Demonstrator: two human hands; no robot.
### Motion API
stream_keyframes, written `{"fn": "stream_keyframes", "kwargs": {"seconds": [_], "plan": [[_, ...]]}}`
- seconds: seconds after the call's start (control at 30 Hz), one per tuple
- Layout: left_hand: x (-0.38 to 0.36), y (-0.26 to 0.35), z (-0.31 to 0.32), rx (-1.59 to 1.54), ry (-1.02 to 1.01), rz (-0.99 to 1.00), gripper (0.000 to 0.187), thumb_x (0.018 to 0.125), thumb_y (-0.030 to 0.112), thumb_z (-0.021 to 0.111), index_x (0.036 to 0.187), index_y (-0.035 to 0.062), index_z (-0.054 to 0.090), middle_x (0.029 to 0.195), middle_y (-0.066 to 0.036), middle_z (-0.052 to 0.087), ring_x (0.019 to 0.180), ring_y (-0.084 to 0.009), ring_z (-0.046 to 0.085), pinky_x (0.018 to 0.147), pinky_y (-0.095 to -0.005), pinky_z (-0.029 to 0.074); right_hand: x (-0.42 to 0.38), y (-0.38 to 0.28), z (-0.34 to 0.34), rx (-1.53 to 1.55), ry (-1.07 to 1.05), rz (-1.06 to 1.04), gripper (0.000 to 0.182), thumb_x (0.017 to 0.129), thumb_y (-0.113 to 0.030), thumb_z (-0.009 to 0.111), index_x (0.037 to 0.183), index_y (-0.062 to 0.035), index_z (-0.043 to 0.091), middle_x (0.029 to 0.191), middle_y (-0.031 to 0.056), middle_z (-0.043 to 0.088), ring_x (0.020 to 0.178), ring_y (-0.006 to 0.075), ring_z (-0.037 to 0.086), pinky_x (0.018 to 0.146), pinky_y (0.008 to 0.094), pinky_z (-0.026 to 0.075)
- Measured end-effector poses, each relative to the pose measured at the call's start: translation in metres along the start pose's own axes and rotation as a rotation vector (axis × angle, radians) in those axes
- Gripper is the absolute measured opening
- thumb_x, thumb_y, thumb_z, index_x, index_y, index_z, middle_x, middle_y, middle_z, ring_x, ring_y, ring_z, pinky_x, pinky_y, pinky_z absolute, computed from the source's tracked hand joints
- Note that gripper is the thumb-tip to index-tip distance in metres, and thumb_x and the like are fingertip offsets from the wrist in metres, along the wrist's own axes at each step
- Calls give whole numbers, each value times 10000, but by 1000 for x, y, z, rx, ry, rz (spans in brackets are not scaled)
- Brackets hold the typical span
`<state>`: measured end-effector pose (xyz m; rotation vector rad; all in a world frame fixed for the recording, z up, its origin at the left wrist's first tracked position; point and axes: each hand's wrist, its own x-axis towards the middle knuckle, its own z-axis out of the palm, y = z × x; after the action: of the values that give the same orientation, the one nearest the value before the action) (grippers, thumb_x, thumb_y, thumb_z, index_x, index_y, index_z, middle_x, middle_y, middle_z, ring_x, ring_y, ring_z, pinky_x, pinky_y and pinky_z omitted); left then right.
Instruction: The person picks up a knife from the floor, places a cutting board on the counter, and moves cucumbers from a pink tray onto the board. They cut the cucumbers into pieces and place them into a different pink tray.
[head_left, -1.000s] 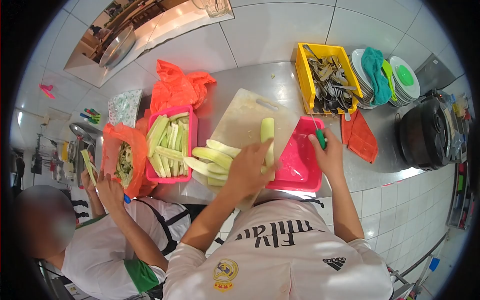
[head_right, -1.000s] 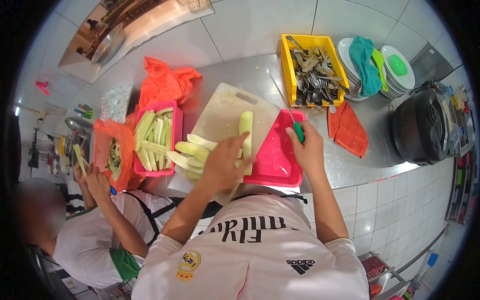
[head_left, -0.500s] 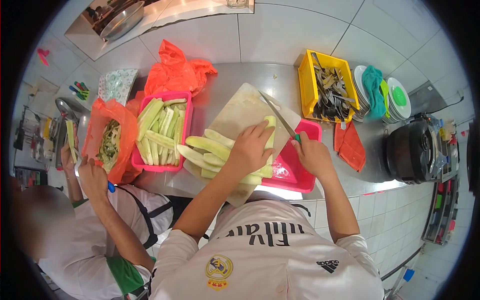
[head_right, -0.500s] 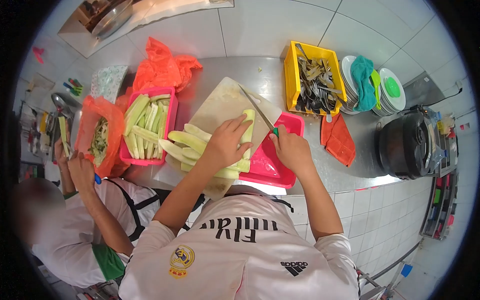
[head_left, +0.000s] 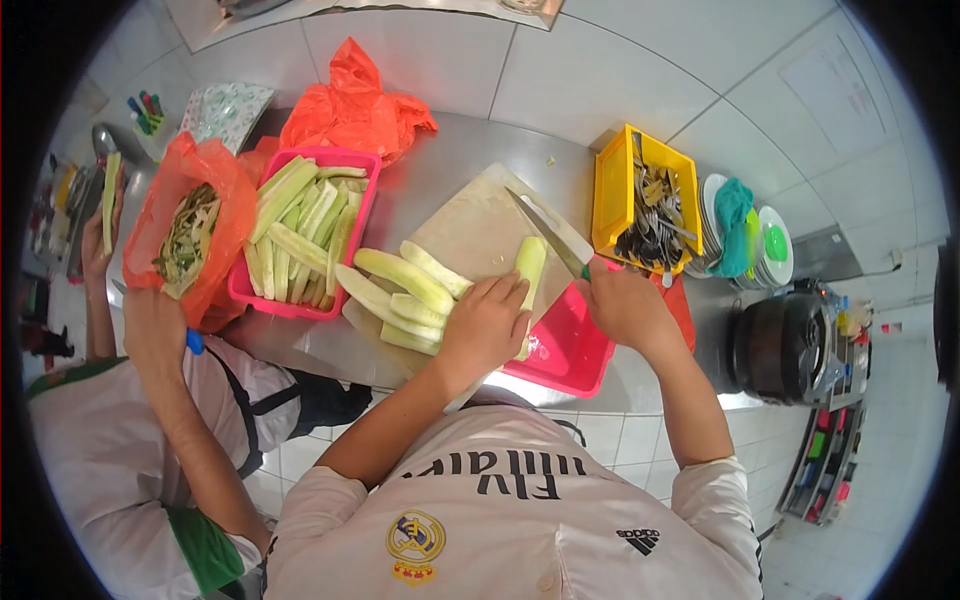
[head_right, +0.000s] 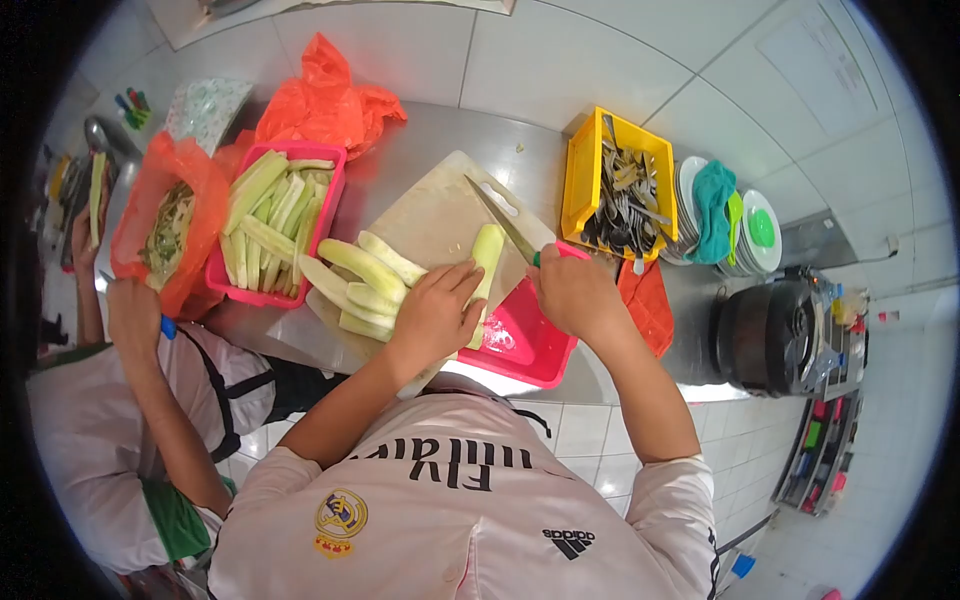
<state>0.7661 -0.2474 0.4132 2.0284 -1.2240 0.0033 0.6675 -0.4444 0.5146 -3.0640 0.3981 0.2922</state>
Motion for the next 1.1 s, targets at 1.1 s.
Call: {"fn": "stream_keyframes", "kwargs": {"seconds": [1.1], "plan": [[-2,-3,5,14,18,14,393,878,158,710,1224,-27,718,1281,-173,714,1195,-282,671,1075,-375,502,31,-16,49,256,-101,136,364,1085,-313,457,1089,47,509,835,294,708,832,492,705,765,590,548]]}}
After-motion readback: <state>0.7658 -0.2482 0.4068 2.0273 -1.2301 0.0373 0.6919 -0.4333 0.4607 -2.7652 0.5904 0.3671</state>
